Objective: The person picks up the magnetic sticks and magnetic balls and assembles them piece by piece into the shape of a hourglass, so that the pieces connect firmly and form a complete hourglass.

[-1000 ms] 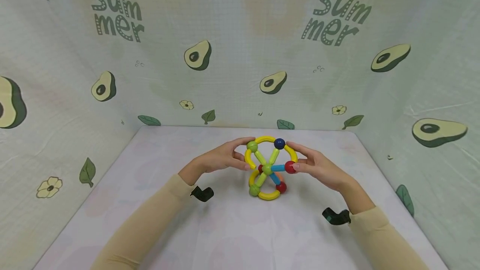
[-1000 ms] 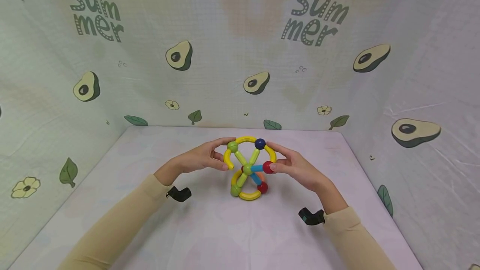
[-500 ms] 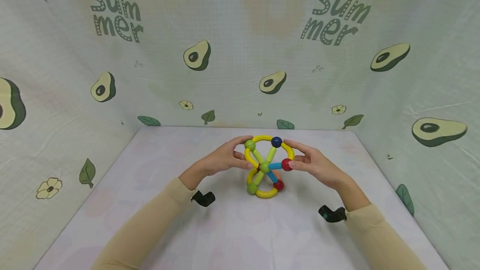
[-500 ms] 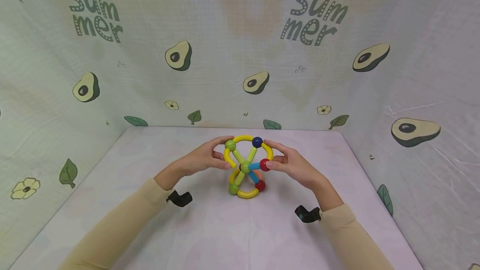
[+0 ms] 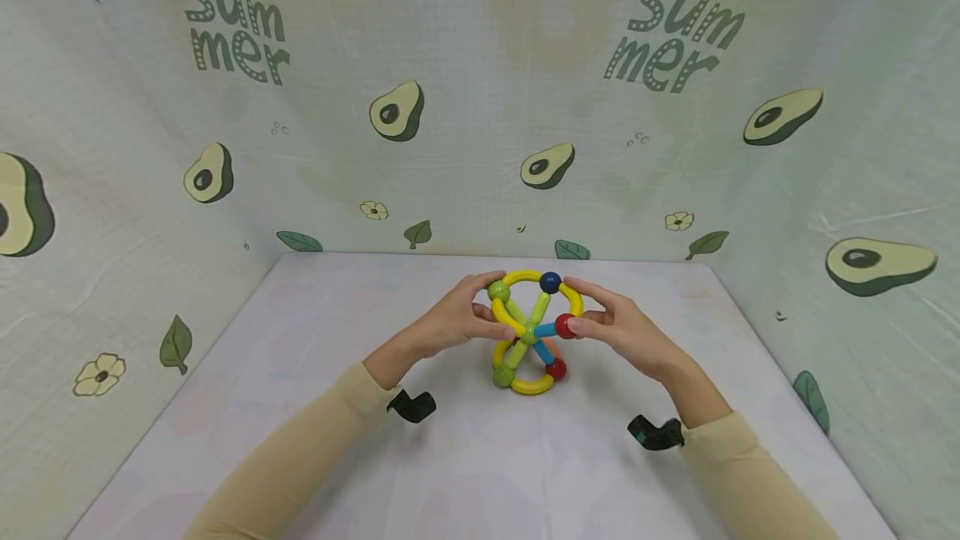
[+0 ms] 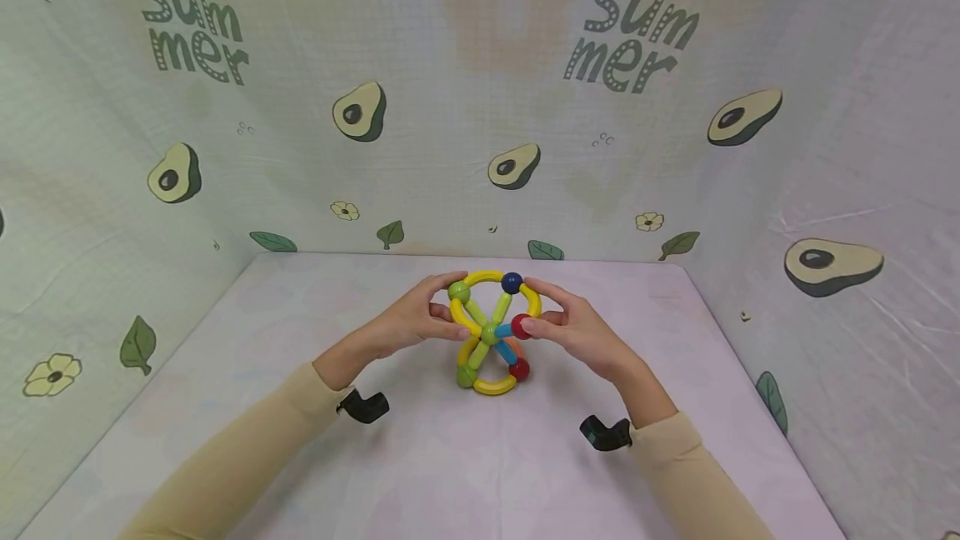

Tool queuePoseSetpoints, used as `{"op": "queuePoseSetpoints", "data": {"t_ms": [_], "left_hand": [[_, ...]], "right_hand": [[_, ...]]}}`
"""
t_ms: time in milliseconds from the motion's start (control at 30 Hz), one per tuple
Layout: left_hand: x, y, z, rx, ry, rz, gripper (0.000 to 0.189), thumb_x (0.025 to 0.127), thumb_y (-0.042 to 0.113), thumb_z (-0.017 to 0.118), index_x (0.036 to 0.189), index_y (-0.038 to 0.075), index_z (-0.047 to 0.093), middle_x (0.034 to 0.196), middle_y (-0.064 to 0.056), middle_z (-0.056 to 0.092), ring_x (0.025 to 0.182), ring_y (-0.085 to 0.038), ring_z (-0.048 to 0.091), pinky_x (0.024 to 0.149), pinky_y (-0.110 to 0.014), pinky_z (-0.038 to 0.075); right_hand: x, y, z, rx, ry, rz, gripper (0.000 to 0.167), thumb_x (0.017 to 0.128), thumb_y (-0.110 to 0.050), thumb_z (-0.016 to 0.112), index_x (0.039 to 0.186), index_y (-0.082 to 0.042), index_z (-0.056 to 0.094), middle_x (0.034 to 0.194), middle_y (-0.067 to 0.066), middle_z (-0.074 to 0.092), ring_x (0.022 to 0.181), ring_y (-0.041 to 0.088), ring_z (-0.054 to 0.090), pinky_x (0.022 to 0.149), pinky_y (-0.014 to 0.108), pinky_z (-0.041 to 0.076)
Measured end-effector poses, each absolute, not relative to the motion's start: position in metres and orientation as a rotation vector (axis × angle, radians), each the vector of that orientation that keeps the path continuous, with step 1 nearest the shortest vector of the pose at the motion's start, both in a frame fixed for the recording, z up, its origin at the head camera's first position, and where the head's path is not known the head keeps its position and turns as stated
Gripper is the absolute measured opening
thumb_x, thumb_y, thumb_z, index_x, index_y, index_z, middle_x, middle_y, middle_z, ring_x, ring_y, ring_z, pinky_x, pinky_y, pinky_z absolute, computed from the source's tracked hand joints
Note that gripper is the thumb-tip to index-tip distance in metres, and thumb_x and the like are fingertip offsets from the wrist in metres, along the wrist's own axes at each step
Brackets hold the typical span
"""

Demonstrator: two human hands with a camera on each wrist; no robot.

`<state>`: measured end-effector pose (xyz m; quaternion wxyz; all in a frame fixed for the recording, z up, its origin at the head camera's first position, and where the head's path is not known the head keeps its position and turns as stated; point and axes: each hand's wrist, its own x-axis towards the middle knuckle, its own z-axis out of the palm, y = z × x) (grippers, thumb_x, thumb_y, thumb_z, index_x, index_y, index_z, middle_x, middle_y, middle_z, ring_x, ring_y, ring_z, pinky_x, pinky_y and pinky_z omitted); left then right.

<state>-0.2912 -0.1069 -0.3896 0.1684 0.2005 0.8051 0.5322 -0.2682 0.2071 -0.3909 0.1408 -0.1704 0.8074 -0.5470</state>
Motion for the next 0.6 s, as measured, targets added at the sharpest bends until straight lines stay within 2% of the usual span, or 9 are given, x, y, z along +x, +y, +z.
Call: {"op": "queuePoseSetpoints", "data": {"t_ms": [100, 167, 267, 333, 367, 467, 600], "left_hand": [[-0.2897, -0.1084, -0.3885, 0.577, 2.262, 1.522, 0.1, 0.088, 0.024, 0.091, 0.168, 0.026, 0.031, 0.16, -0.011, 0.031, 0.099, -0.021, 0.071, 0.101, -0.038, 0.057], [-0.2896, -0.1105, -0.3884, 0.596, 2.227, 1.528, 0.101, 0.089, 0.021, 0.089, 0.168, 0.025, 0.028, 0.152, -0.014, 0.045, 0.101, -0.021, 0.072, 0.105, -0.041, 0.055], [-0.2904, -0.1134, -0.3886, 0.627, 2.177, 1.53, 0.1, 0.091, 0.017, 0.087, 0.17, 0.022, 0.024, 0.128, -0.012, 0.069, 0.101, -0.022, 0.073, 0.111, -0.046, 0.052], [-0.2909, -0.1141, -0.389, 0.637, 2.165, 1.527, 0.1, 0.092, 0.017, 0.086, 0.17, 0.021, 0.024, 0.111, -0.011, 0.076, 0.101, -0.023, 0.073, 0.112, -0.047, 0.051], [-0.2908, -0.1143, -0.3891, 0.635, 2.167, 1.527, 0.099, 0.092, 0.018, 0.086, 0.17, 0.021, 0.024, 0.108, -0.01, 0.077, 0.1, -0.023, 0.073, 0.111, -0.047, 0.052], [-0.29, -0.1132, -0.3904, 0.615, 2.172, 1.549, 0.097, 0.092, 0.018, 0.086, 0.169, 0.022, 0.027, 0.105, -0.008, 0.076, 0.098, -0.023, 0.073, 0.109, -0.044, 0.052], [-0.2872, -0.1098, -0.3921, 0.574, 2.188, 1.59, 0.094, 0.091, 0.016, 0.086, 0.167, 0.022, 0.03, 0.106, -0.008, 0.076, 0.098, -0.023, 0.073, 0.109, -0.045, 0.053]], "right_hand": [[-0.2673, 0.2062, -0.3919, -0.503, 2.333, -1.58, 0.079, 0.104, -0.034, 0.071, 0.169, -0.021, 0.029, 0.127, 0.014, 0.074, 0.117, 0.027, 0.071, 0.119, 0.075, 0.029], [-0.2669, 0.2071, -0.3926, -0.539, 2.321, -1.58, 0.079, 0.104, -0.032, 0.071, 0.169, -0.02, 0.028, 0.143, 0.015, 0.066, 0.12, 0.027, 0.071, 0.119, 0.073, 0.031], [-0.2669, 0.2098, -0.3946, -0.594, 2.291, -1.588, 0.078, 0.105, -0.026, 0.07, 0.17, -0.018, 0.026, 0.166, 0.015, 0.042, 0.123, 0.027, 0.07, 0.119, 0.069, 0.035], [-0.2664, 0.211, -0.3951, -0.622, 2.274, -1.596, 0.078, 0.105, -0.024, 0.069, 0.17, -0.017, 0.025, 0.172, 0.014, 0.03, 0.124, 0.027, 0.07, 0.118, 0.066, 0.037], [-0.2665, 0.2112, -0.3957, -0.624, 2.271, -1.598, 0.078, 0.105, -0.024, 0.069, 0.17, -0.017, 0.025, 0.173, 0.014, 0.029, 0.124, 0.026, 0.07, 0.118, 0.065, 0.039], [-0.2654, 0.2096, -0.3953, -0.617, 2.276, -1.607, 0.079, 0.104, -0.025, 0.07, 0.17, -0.017, 0.026, 0.166, 0.016, 0.042, 0.121, 0.025, 0.071, 0.117, 0.061, 0.043], [-0.2641, 0.2054, -0.3952, -0.592, 2.3, -1.61, 0.079, 0.104, -0.027, 0.071, 0.169, -0.019, 0.027, 0.148, 0.017, 0.062, 0.118, 0.025, 0.072, 0.115, 0.058, 0.046]]}}
